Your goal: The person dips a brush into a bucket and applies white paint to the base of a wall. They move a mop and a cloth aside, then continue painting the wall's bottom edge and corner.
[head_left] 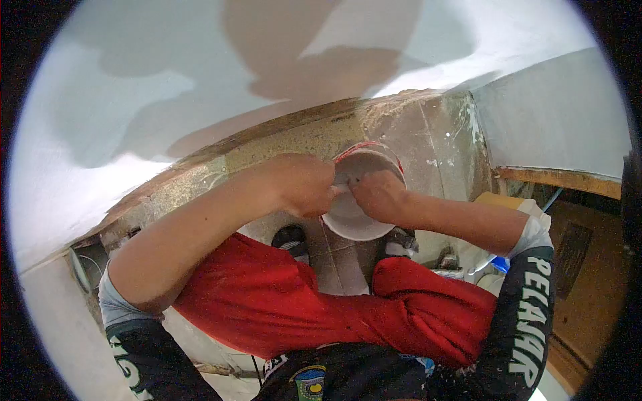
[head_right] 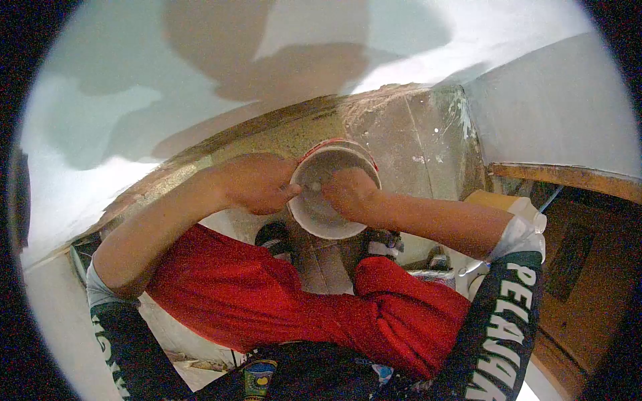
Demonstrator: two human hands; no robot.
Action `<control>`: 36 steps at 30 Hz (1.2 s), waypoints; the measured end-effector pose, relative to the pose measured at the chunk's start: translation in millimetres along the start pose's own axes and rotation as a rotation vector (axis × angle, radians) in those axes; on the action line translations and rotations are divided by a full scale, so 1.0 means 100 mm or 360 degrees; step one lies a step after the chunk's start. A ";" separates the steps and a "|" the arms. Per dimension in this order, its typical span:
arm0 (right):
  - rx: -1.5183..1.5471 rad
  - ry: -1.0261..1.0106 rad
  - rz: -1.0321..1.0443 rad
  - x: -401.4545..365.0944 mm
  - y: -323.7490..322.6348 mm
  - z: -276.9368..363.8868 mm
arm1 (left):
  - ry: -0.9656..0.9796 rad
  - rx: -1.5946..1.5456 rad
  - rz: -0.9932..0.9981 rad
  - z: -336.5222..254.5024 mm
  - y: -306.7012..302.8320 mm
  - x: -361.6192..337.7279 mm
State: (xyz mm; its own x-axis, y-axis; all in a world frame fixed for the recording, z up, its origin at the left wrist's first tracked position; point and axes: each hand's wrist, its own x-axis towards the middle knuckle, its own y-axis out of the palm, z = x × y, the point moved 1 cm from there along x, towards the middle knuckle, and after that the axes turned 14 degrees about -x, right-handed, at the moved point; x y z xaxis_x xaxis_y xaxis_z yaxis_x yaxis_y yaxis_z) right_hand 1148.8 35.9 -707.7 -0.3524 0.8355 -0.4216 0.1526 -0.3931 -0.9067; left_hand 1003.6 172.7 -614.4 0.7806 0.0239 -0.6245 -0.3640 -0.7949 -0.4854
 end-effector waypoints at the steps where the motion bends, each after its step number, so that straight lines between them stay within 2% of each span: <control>1: 0.0002 0.0003 0.0001 -0.04 -0.13 -0.02 | -0.0004 0.0003 -0.0030 -0.01 -0.01 -0.01; 3: 0.0040 0.0130 -0.0009 -0.15 -0.47 -0.07 | -0.0019 -0.0013 -0.0001 -0.02 -0.04 -0.02; 7: 0.0070 0.0117 0.0048 -0.34 -0.56 -0.19 | -0.0053 -0.0030 0.0094 -0.03 -0.05 -0.01; 11: 0.0311 0.0266 0.0144 -0.51 -0.71 -0.30 | -0.0037 -0.0011 0.0032 -0.06 -0.06 -0.03; 14: 0.0465 0.0308 0.0148 -0.60 -0.65 -0.42 | -0.0103 -0.0009 0.0022 -0.08 -0.08 -0.03; 22: 0.0911 0.0276 0.0090 -0.96 -0.57 -0.69 | -0.0020 -0.0053 0.0097 -0.04 -0.11 -0.02; 24: 0.1191 0.0208 -0.0185 -1.05 -0.52 -0.73 | -0.0096 -0.0060 0.0094 -0.11 -0.16 -0.07; 25: 0.1191 0.0230 -0.0198 -1.11 -0.52 -0.77 | -0.0170 -0.0072 0.0090 -0.17 -0.19 -0.09; 28: 0.1365 0.0401 -0.0206 -1.34 -0.54 -0.91 | -0.0070 -0.0064 -0.0017 -0.09 -0.15 -0.07; 30: 0.1765 0.0677 -0.0541 -1.50 -0.57 -1.01 | -0.0002 -0.0025 -0.0067 -0.06 -0.13 -0.08; 31: 0.1768 0.0718 -0.0565 -1.57 -0.53 -1.07 | 0.0024 -0.0019 -0.0134 -0.07 -0.13 -0.09; 32: 0.1776 0.0841 -0.0729 -1.62 -0.46 -1.14 | 0.0045 0.0012 -0.0116 -0.12 -0.15 -0.09; 33: 0.1782 0.0960 -0.0894 -1.66 -0.38 -1.22 | -0.0034 -0.0033 -0.0084 -0.17 -0.17 -0.11; 34: 0.1790 0.0987 -0.0920 -1.68 -0.26 -1.29 | -0.0119 -0.0079 -0.0054 -0.20 -0.20 -0.11; 36: 0.1761 0.1265 -0.1085 -1.65 0.06 -1.43 | -0.0155 -0.0082 -0.0006 -0.18 -0.22 -0.07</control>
State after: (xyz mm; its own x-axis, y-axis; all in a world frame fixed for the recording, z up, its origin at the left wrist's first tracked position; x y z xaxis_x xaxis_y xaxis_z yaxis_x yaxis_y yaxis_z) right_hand 1340.4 -49.3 -644.7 0.5599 0.8123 -0.1632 -0.7027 0.3611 -0.6131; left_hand 1015.3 178.7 -588.6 0.7279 0.0836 -0.6805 -0.3327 -0.8248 -0.4572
